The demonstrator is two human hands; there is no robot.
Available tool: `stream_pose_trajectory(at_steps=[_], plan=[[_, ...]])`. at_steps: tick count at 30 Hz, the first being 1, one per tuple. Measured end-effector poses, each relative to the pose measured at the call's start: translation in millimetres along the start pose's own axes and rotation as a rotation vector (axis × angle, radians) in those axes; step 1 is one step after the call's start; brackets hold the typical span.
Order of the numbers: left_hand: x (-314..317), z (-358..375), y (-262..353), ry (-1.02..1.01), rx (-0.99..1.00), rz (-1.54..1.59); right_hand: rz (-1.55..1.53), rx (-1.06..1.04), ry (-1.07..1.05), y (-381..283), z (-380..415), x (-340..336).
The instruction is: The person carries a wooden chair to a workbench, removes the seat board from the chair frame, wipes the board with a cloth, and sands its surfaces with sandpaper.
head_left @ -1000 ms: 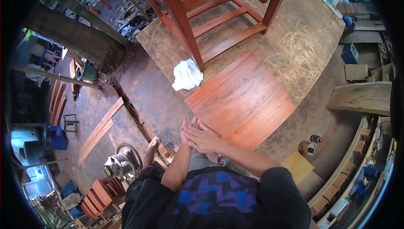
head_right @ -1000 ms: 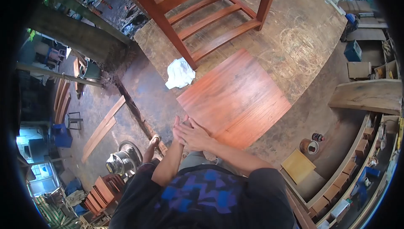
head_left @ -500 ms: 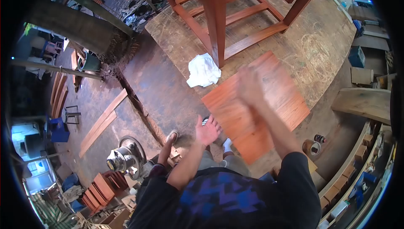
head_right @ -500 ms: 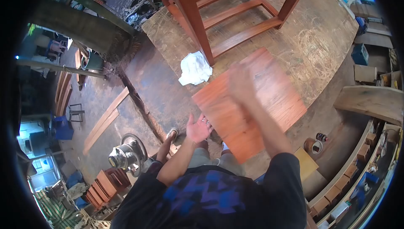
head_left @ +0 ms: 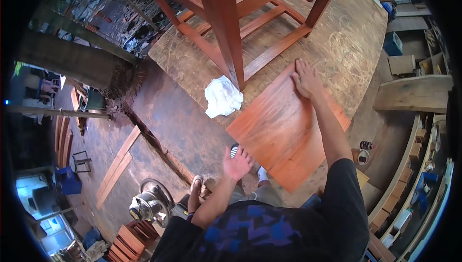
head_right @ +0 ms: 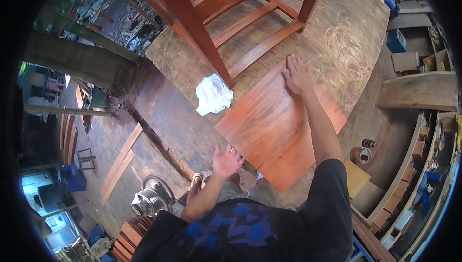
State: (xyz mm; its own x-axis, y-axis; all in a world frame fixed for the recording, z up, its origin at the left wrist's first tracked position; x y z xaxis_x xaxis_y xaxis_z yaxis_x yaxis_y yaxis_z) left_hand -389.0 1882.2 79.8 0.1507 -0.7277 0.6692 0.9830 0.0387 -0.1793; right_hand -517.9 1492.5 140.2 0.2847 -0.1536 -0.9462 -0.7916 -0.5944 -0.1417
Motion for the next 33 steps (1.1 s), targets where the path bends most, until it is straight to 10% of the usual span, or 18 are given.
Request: stream_pose_trajectory(at_steps=[3, 9, 12, 15, 16, 19, 23, 26, 29, 33], plan=[[-27, -15, 6, -0.303, -0.107, 0.013, -0.057, -0.068, -0.036, -50, 34, 16], [-99, -42, 25, -0.053, 0.268, -0.033, -0.503, -0.765, -0.211, -253, 195, -84], [-24, -11, 7, -0.275, -0.083, -0.023, -0.465, -0.48, -0.058, -186, 157, -95], [-21, -10, 4, -0.193, -0.027, -0.028, -0.353, 0.078, -0.106, -42, 70, -104], [-19, -10, 3, -0.195, -0.017, -0.046, -0.028, -0.009, 0.129, -1, 63, -76], [-14, -9, 4, -0.219, 0.0, -0.072, 0.014, -0.007, -0.102, 35, 62, -22], [-24, -7, 3, -0.273, 0.016, -0.066, -0.129, -0.274, 0.041, -70, 138, -3], [-26, -7, 7, -0.337, -0.029, -0.04, -0.385, -0.333, -0.504, -188, 210, -41], [-28, -5, 8, -0.269, 0.009, 0.005, -0.79, -0.649, -0.043, -206, 234, -114], [-13, -2, -6, -0.282, 0.112, -0.152, -0.392, -0.004, -0.097, -35, 113, -113]])
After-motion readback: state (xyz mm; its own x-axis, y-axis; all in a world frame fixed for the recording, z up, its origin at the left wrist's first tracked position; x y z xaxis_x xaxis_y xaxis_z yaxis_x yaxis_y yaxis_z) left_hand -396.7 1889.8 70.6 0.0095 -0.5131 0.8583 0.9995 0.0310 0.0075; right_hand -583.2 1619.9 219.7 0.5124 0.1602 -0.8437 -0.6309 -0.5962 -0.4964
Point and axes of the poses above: each hand's wrist, its own z-axis away from the middle knuckle, its own x-axis out of the palm, y = z × x, the point moved 4 cm from there along -z, towards the middle knuckle, and after that the axes turned 9 degrees about y, right-handed, at the moved point
